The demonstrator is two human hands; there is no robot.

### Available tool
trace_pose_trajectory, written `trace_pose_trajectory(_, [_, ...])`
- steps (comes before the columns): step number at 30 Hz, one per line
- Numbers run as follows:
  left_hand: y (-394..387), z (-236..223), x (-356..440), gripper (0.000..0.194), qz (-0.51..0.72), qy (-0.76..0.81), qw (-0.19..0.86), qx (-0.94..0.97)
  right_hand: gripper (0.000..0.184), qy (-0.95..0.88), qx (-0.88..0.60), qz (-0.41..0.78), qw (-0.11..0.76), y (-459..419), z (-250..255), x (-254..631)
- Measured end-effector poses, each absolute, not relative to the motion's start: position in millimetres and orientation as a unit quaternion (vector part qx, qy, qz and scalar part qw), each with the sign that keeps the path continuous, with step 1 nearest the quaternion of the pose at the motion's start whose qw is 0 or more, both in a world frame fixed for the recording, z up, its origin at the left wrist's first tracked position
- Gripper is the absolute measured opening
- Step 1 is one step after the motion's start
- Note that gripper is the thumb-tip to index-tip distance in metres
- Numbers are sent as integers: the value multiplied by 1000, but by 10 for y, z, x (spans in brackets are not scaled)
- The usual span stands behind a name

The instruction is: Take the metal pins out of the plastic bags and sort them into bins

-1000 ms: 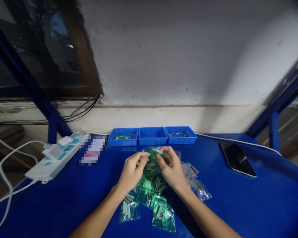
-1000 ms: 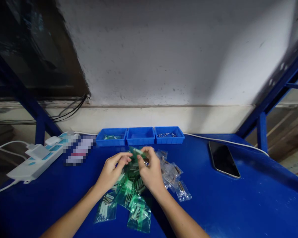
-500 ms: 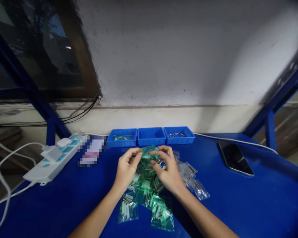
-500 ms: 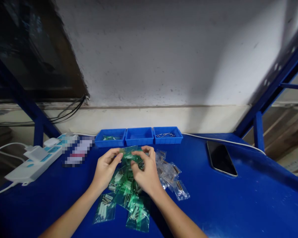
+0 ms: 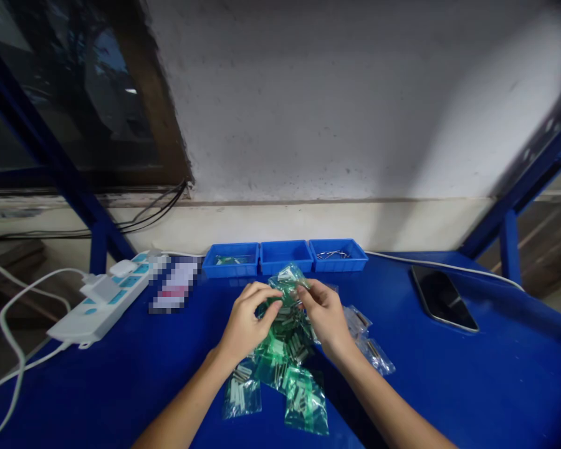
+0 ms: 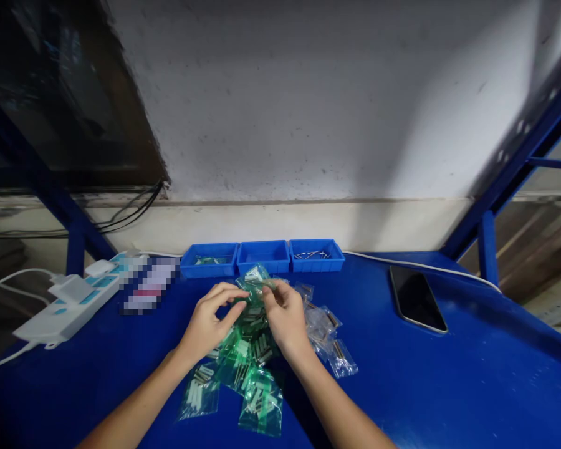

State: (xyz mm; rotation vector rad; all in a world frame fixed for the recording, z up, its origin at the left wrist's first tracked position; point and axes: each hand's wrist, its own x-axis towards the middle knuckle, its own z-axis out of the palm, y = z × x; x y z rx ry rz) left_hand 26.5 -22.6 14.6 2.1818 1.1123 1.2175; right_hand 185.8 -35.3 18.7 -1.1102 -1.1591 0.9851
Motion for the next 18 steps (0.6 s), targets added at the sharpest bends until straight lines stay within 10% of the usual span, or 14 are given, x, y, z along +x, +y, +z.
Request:
trace_pose_trajectory(9, [-160, 147, 272, 47, 453, 439, 574, 523, 18, -673, -456, 197, 548, -455, 172, 1847])
trace_pose_trajectory(18, [-190, 197, 285, 22, 521, 393, 534, 538, 27, -672, -499, 145, 528, -386, 116, 1829])
